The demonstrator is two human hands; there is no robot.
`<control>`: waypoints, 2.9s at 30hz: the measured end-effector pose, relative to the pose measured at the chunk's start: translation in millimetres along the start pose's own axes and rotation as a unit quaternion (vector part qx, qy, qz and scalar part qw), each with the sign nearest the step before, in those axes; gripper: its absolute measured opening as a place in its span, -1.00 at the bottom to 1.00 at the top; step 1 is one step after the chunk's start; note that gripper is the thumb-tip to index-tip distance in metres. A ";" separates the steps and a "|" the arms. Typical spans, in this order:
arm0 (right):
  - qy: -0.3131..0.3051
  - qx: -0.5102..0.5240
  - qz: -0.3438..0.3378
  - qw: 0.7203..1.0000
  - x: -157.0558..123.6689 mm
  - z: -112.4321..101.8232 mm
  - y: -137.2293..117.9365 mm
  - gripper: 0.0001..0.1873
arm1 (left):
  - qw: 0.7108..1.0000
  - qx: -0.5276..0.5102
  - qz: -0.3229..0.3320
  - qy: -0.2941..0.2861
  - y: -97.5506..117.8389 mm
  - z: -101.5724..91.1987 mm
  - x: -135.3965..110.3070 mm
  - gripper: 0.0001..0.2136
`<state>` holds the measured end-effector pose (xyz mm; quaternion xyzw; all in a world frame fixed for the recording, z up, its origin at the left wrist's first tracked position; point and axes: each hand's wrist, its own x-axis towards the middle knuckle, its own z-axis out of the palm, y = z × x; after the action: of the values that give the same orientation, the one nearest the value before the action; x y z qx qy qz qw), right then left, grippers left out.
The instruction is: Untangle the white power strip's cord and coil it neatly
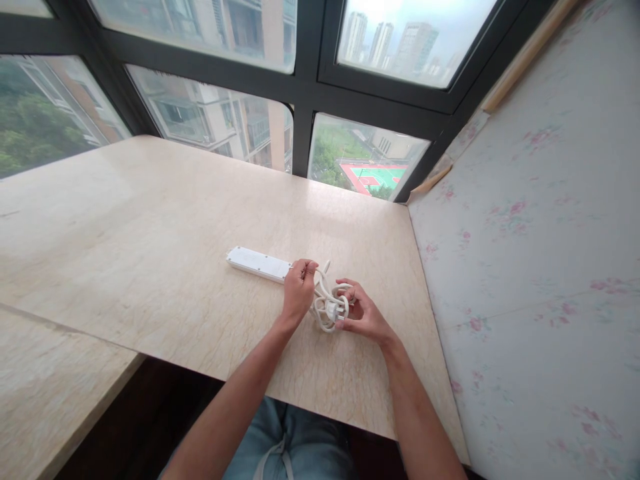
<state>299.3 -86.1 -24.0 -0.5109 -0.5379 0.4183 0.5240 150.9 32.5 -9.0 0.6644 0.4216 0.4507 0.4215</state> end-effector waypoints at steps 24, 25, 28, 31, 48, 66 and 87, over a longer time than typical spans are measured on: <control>0.084 -0.220 -0.137 0.962 -0.8 1.3 -11.9 -0.80 | 0.955 0.052 0.240 -0.165 4.4 -18.0 4.9 -0.77; 0.089 -0.230 -0.144 0.958 -0.6 1.4 -11.6 -0.80 | 0.953 0.056 0.243 -0.170 4.1 -20.3 5.8 -0.77; 0.108 -0.256 -0.159 0.947 -0.2 1.6 -10.1 -0.79 | 0.948 0.090 0.252 -0.174 6.2 -28.5 8.8 -0.76; 0.124 -0.275 -0.173 0.937 0.1 1.0 -8.8 -0.78 | 0.934 0.152 0.256 -0.198 14.4 -36.4 11.7 -0.79; 0.173 -0.280 -0.191 0.925 2.4 1.3 -12.1 -0.85 | 0.950 -0.295 -0.048 0.088 15.5 -17.7 1.1 -0.72; 0.435 0.370 -0.043 0.820 12.2 -21.7 -9.6 -0.90 | 0.853 -0.459 -0.198 -0.152 16.3 -27.0 -6.9 -0.70; 0.299 0.512 -0.076 0.802 2.1 -37.1 -14.0 -0.55 | 0.703 -0.391 -0.409 -0.431 31.7 17.3 -118.5 -0.55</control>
<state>334.6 -89.0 -6.2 -0.2251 -0.0990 0.4187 0.8742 144.9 -91.2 -12.2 0.3242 0.2098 0.0229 0.9222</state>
